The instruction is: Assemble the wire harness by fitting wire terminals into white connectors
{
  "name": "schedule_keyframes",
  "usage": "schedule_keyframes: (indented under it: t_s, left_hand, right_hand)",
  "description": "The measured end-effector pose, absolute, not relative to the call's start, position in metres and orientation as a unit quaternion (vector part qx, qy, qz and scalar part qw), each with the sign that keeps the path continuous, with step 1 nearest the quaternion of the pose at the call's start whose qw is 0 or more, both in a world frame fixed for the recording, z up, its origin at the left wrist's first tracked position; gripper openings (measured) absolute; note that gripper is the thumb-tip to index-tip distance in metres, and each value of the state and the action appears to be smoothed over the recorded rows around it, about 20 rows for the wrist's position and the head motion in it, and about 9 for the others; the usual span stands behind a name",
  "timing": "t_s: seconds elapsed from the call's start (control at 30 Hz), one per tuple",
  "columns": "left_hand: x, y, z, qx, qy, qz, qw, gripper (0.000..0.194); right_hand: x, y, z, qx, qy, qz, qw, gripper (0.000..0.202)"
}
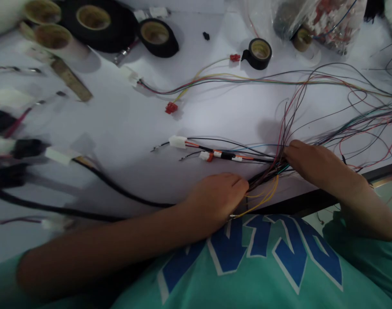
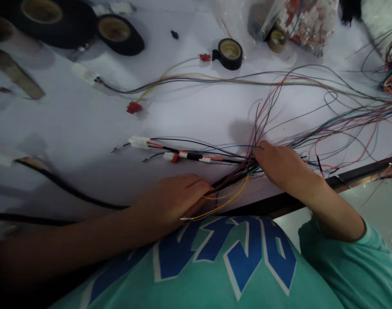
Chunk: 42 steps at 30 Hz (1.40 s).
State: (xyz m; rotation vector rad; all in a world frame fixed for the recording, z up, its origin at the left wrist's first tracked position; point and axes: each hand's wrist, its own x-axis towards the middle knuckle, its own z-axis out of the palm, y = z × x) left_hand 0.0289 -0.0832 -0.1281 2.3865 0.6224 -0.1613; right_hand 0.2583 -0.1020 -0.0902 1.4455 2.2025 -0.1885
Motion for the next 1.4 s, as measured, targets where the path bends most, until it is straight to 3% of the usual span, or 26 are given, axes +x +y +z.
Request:
schedule_keyframes:
  t_s: [0.2,0.4,0.6,0.73,0.87,1.2,1.4]
  left_hand:
    - [0.027,-0.087,-0.134,0.92,0.226,-0.045,0.316,0.018]
    - [0.03,-0.088,-0.136,0.918,0.223,-0.041,0.326,0.017]
    - [0.032,-0.083,-0.127,0.917,0.222,-0.062,0.324,0.016]
    - [0.032,-0.081,-0.121,0.916,0.22,-0.089,0.323,0.02]
    - [0.033,-0.081,-0.122,0.916,0.219,-0.1,0.321,0.017]
    - [0.035,-0.075,-0.11,0.892,0.259,-0.064,0.365,0.016]
    - [0.038,-0.069,-0.111,0.884,0.279,-0.095,0.362,0.02]
  right_hand:
    - [0.263,-0.102,-0.097,0.514,0.826,-0.049,0.224,0.017]
    - [0.269,-0.112,-0.109,0.529,0.842,0.026,0.098,0.024]
    - [0.265,-0.119,-0.115,0.514,0.85,0.115,-0.015,0.019]
    - [0.258,-0.122,-0.109,0.464,0.877,0.093,-0.085,0.018]
    - [0.267,-0.125,-0.097,0.457,0.884,0.057,-0.077,0.015]
    - [0.283,-0.131,-0.095,0.705,0.698,0.113,-0.044,0.023]
    - [0.244,-0.146,-0.089,0.569,0.778,-0.104,-0.245,0.02]
